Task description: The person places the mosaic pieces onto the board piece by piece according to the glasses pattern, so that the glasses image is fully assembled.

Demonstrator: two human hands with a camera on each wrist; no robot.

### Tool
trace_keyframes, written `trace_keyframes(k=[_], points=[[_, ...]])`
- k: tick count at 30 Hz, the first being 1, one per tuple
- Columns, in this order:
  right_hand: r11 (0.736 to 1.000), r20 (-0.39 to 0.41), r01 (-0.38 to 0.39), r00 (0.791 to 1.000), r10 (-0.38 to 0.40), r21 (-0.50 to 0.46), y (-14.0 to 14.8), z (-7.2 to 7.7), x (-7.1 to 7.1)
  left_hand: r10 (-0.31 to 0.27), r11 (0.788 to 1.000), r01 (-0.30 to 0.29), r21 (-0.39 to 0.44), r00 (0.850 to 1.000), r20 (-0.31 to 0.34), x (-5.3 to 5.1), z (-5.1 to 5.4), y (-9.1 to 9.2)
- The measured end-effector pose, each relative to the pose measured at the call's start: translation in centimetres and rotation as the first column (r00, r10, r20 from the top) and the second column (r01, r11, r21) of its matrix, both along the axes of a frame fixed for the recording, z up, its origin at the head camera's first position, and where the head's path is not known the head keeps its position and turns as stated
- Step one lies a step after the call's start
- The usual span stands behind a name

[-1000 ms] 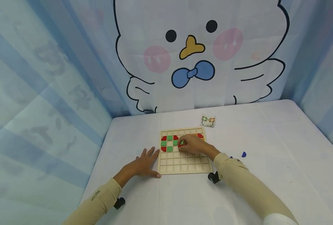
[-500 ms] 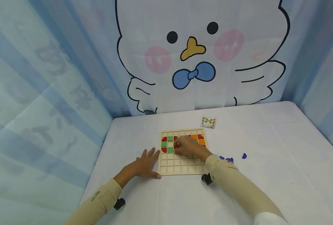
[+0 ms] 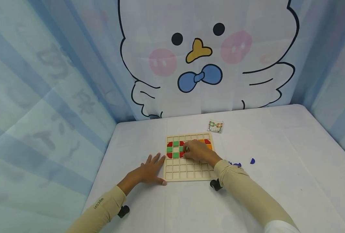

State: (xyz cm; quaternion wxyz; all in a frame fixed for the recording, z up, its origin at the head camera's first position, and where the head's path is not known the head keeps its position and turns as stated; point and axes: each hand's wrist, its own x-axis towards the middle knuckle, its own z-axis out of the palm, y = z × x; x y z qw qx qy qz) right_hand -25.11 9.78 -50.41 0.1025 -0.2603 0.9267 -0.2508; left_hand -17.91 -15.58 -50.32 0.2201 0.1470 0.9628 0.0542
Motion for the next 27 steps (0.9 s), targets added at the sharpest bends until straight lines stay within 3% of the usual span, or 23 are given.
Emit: trace_keyframes(k=[17, 27], points=[[0.999, 0.018, -0.025, 1.0, 0.024, 0.033, -0.79, 0.24, -0.22, -0.003, 1.0, 0.003, -0.005, 1.0, 0.01, -0.17, -0.14, -0.06], [0.998, 0.037, -0.033, 0.999, 0.031, 0.05, -0.89, 0.59, -0.23, 0.001, 1.0, -0.001, -0.023, 1.0, 0.03, -0.16, 0.45, 0.25]])
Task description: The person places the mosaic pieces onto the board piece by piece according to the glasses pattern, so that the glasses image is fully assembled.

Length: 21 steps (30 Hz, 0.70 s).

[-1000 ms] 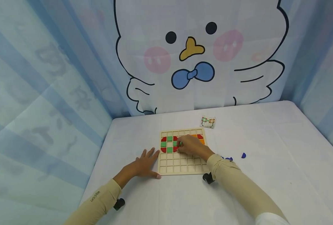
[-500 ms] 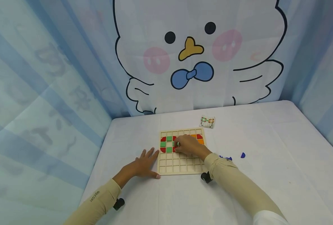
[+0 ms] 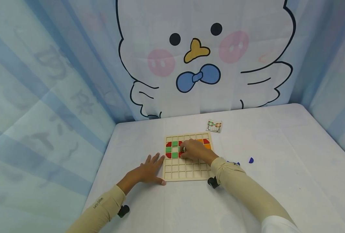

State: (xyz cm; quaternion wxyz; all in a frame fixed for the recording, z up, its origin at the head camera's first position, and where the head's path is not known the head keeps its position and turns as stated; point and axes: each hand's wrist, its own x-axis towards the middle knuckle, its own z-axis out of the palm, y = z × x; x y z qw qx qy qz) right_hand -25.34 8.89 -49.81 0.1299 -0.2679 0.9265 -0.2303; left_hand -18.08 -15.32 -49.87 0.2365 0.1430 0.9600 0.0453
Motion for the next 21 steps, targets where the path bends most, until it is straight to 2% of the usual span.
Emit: trace_keyframes(k=[9, 13, 18, 21], points=[[1.0, -0.02, -0.004, 1.0, 0.004, 0.018, -0.1, 0.0, 0.1, 0.002, 1.0, -0.002, 0.014, 1.0, 0.001, 0.0, 0.0, 0.0], [1.0, -0.026, -0.017, 1.0, 0.017, -0.006, 0.4, 0.2, 0.5, 0.004, 1.0, -0.004, 0.008, 1.0, -0.004, 0.0, 0.0, 0.0], [0.994, -0.051, -0.076, 0.996, 0.072, -0.077, 2.5, 0.9, 1.1, 0.011, 1.0, -0.011, 0.0, 1.0, -0.01, 0.1, 0.0, 0.1], [0.993, -0.064, -0.069, 0.996, 0.063, -0.099, 4.6, 1.5, 1.5, 0.01, 1.0, -0.01, 0.0, 1.0, -0.013, 0.1, 0.1, 0.2]])
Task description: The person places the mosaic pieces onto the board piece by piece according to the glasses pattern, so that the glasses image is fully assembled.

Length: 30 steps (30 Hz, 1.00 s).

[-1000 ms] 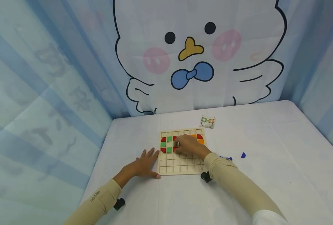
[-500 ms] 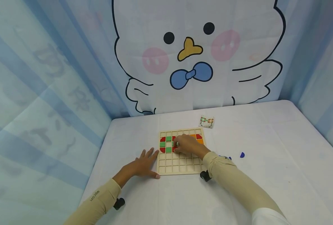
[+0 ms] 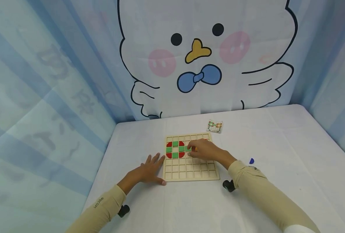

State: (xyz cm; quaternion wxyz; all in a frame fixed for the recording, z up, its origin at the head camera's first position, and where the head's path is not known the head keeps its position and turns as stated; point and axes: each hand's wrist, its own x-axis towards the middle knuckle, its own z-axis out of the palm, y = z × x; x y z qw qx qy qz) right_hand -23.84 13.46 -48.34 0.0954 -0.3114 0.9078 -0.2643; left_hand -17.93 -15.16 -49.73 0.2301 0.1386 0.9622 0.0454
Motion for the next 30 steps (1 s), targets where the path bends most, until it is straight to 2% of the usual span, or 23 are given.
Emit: trace_keyframes(k=[7, 14, 17, 21, 30], points=[[0.99, 0.01, 0.141, 0.99, -0.141, 0.029, 6.1, 0.5, 1.1, -0.001, 1.0, 0.001, 0.001, 1.0, -0.004, 0.0, 0.0, 0.0], [0.95, 0.029, 0.296, 0.953, -0.3, 0.094, 11.6, 0.4, 2.9, 0.005, 1.0, -0.005, 0.005, 1.0, -0.007, 0.0, -0.4, 0.0], [0.943, 0.013, 0.315, 0.948, -0.318, 0.111, 13.7, -0.1, 3.7, 0.002, 1.0, -0.002, 0.008, 1.0, -0.008, 0.1, -0.6, 0.0], [0.934, -0.046, 0.335, 0.942, -0.332, 0.123, 15.8, -0.6, 4.7, 0.001, 1.0, -0.001, 0.008, 1.0, -0.005, 0.0, -0.8, -0.1], [0.897, -0.097, 0.42, 0.907, -0.409, 0.141, 18.6, -1.6, 6.2, 0.0, 1.0, 0.0, 0.022, 1.0, -0.002, -0.1, -0.7, -0.4]])
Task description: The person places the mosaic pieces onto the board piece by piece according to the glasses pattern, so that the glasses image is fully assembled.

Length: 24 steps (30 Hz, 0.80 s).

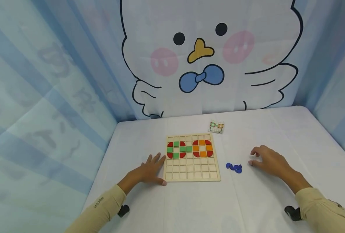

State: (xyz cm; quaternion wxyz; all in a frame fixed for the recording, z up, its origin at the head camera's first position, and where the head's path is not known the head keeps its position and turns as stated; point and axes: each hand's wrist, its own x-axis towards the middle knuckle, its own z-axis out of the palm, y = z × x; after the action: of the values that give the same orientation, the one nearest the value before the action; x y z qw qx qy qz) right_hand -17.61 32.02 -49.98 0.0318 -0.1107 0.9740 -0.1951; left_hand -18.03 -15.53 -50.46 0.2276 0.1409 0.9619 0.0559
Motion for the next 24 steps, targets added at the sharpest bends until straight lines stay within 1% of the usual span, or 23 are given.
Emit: trace_keyframes(k=[4, 8, 15, 19, 24], points=[[0.999, 0.016, 0.038, 0.999, -0.037, -0.017, 0.4, -0.4, 0.3, 0.003, 1.0, -0.003, 0.005, 1.0, -0.002, 0.1, -0.1, 0.0], [0.997, 0.03, 0.061, 0.998, -0.06, -0.038, 0.4, -0.4, 0.3, 0.003, 1.0, -0.003, 0.0, 1.0, -0.008, 0.0, -0.2, 0.0], [0.994, 0.064, 0.096, 0.994, -0.093, -0.053, 0.5, -0.6, 0.3, 0.004, 1.0, -0.004, -0.005, 1.0, -0.008, 0.0, 0.0, 0.0], [0.991, 0.076, 0.1, 0.993, -0.094, -0.084, 0.3, -1.0, 0.6, 0.001, 1.0, -0.001, -0.007, 1.0, -0.005, 0.1, 0.1, 0.0], [0.992, 0.051, 0.068, 0.997, -0.062, -0.11, 0.0, -1.3, 0.8, 0.0, 1.0, 0.0, 0.004, 1.0, -0.006, 0.2, 0.2, 0.0]])
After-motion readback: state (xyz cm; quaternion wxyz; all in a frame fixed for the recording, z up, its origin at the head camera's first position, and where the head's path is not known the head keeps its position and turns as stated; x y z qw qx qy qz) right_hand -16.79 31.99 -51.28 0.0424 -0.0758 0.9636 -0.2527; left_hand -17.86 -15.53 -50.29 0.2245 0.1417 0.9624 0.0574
